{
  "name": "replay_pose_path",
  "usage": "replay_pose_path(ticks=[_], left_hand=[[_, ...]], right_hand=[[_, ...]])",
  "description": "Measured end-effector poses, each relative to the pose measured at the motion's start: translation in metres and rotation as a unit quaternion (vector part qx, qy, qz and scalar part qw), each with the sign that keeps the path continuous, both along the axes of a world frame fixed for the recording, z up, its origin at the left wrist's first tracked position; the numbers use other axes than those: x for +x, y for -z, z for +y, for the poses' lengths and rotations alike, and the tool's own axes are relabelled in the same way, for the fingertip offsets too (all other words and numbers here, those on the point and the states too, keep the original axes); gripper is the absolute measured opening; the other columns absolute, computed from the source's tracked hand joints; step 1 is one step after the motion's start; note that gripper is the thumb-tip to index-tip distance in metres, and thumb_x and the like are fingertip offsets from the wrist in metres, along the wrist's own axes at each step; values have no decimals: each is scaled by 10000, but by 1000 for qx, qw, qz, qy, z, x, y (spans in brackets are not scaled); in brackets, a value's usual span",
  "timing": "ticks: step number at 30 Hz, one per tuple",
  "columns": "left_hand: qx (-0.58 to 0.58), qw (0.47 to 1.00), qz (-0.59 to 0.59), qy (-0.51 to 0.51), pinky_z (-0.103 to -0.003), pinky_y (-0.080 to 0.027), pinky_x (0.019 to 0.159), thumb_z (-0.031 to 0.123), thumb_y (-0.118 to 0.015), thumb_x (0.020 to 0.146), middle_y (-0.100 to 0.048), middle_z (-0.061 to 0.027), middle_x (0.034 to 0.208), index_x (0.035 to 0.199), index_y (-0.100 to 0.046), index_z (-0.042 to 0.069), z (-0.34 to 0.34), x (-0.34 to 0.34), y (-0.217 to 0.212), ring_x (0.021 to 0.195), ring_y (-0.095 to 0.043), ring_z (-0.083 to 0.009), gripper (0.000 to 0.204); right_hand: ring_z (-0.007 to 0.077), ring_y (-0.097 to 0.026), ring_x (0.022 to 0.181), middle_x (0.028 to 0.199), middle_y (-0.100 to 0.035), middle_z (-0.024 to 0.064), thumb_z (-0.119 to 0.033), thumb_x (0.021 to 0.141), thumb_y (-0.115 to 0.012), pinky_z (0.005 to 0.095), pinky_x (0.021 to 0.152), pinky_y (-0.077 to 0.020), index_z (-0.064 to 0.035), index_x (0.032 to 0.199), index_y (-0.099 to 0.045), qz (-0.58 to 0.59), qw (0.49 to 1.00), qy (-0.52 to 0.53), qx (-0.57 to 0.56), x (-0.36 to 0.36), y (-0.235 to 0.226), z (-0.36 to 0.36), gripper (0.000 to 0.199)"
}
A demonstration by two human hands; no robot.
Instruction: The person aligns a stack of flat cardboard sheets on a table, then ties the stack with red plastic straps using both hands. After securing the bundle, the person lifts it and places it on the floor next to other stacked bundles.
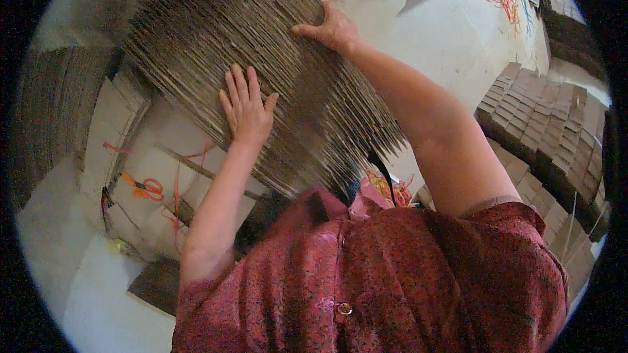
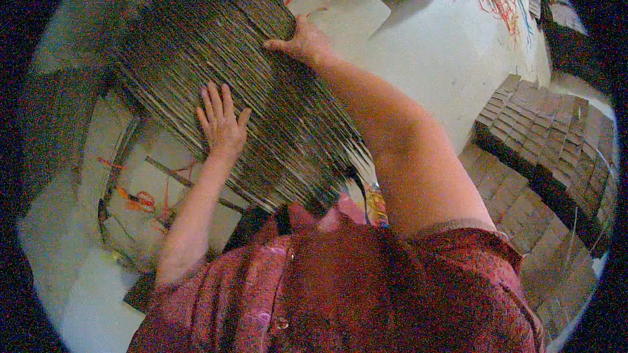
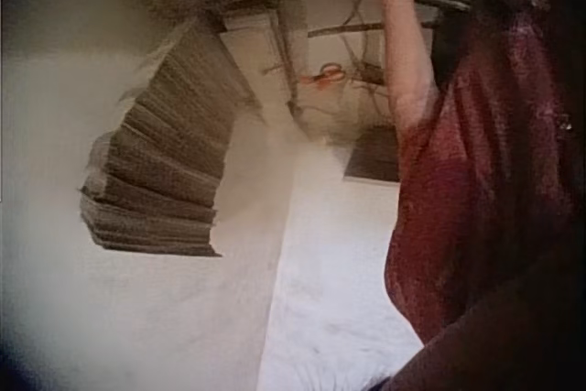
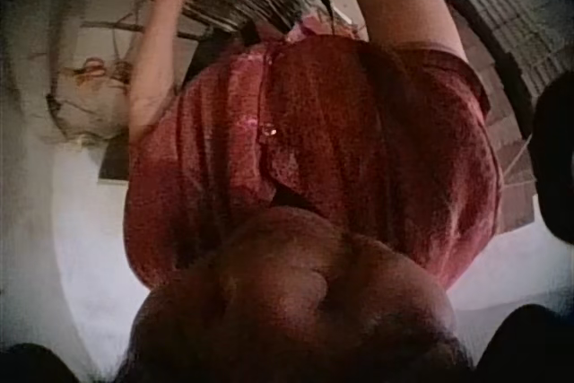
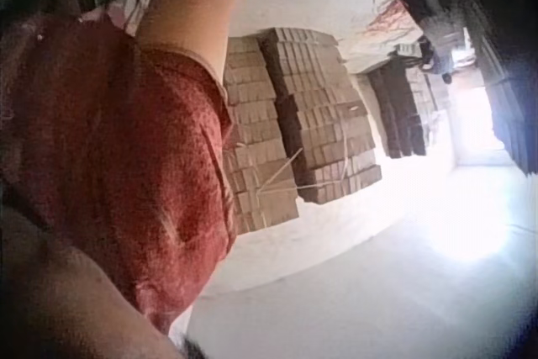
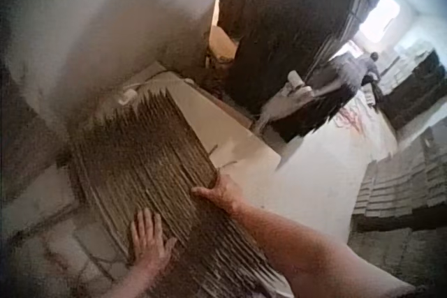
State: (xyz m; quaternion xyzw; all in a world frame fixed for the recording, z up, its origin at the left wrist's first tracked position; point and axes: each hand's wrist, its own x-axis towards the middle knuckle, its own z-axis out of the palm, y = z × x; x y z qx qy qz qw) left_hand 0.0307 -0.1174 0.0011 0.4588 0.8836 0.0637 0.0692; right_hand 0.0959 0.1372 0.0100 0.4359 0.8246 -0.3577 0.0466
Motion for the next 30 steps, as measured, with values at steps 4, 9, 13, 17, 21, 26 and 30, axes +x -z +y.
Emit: replay_pose_path(ticks=[4,9,13,17,21,26,30], left_hand=[[76,977,-143,138,-528,-204,1027,466,-497,838,-222,-170,1457,1363,-323,52,38,53,-41,1338,-219,-308,691],[107,927,-191,306,-526,-146,1066,458,-513,823,-223,-100,1474,1387,-299,69,59,107,9,1366,-165,-275,717],[134,926,-227,269,-518,-148,1069,450,-498,842,-216,-93,1476,1373,-327,79,55,100,-2,1360,-185,-286,670],[189,955,-208,99,-503,-206,1048,309,-601,786,-259,-159,1446,1318,-396,47,1,18,-35,1340,-222,-334,627],[181,966,-66,-173,-509,-145,1069,231,-564,815,-208,-186,1459,1327,-366,28,-59,-69,-38,1362,-145,-351,585],[62,976,5,-207,-510,-98,1083,347,-482,879,-120,-178,1485,1382,-241,-2,-53,-111,-14,1370,-102,-355,658],[27,979,-51,-197,-502,-55,1092,370,-502,868,-61,-164,1497,1418,-144,16,-50,-118,1,1382,-40,-328,745]], right_hand=[[308,-561,1045,1099,-594,187,-573,593,-745,381,907,-419,2,1206,-461,-27,999,20,-33,3,-8,0,887],[261,-573,1024,1094,-600,177,-465,621,-781,364,895,-430,21,1238,-427,119,984,21,-131,-7,-5,-9,862],[271,-572,1033,1106,-592,192,-461,642,-764,373,905,-425,32,1231,-428,55,997,40,-45,-2,-22,-10,839],[279,-604,948,1028,-622,161,-420,612,-800,388,827,-470,-32,1159,-484,89,994,55,-40,-4,16,-6,741],[279,-608,941,1030,-628,145,-409,617,-799,379,815,-474,-53,1142,-493,26,997,49,55,-6,0,-15,704],[254,-617,919,1020,-639,125,-384,636,-793,363,806,-476,-56,1139,-499,114,990,50,-60,-9,-1,-11,668],[243,-620,910,1011,-641,122,-370,647,-789,356,797,-475,-54,1129,-506,138,990,20,-6,-4,18,-3,642]])
